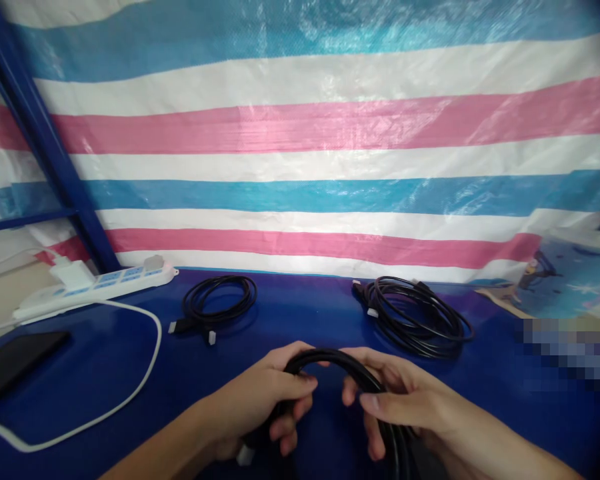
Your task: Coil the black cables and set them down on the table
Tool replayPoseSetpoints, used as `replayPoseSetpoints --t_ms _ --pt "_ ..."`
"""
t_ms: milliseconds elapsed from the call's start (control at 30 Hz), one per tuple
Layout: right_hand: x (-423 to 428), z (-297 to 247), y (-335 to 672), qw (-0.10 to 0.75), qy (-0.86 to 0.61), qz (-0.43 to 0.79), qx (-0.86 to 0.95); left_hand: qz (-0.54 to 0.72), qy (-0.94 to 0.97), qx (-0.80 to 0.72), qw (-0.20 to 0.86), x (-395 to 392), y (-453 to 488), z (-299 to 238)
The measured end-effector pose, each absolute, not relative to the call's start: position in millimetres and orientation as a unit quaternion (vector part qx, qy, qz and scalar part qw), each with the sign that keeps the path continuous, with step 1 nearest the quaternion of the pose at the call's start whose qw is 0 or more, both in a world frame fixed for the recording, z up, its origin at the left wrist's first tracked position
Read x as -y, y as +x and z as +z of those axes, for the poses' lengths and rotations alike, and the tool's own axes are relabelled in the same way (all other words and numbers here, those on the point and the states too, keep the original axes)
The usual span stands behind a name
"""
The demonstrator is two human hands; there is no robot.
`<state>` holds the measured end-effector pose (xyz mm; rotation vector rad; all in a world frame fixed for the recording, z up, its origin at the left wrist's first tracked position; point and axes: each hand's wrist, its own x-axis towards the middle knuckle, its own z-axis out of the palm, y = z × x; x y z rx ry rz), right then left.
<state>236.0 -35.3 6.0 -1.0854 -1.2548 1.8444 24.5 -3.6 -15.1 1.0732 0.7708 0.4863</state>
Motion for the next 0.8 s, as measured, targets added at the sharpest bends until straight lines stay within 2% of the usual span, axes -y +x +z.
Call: replayPoseSetpoints --t_ms 67,233,400,533,633,733,800 --pt "34 2 240 0.318 -0.429 0.688 0.491 0.215 0.488 -0.346 0.772 6 25 -14" --pt "40 -15 239 0.24 -0.468 0.711 0.468 0.13 0.516 -0.365 0.764 16 36 -12" --pt "43 -17 225 0.251 -0.424 0.774 0.398 0.126 0.54 -0.407 0.725 18 40 -11" --pt "44 -9 227 0.232 -0.404 0.796 0.387 0.141 0.559 -0.381 0.723 16 37 -4" --pt "47 -3 232 0.278 -0.469 0.73 0.412 0.174 0.582 -0.359 0.709 14 32 -2" --pt "45 8 242 0.349 -0.522 0.664 0.407 0.265 0.614 -0.349 0.656 10 26 -6" --pt "38 21 256 0.418 -0.552 0.561 0.454 0.326 0.622 -0.37 0.608 6 24 -11"
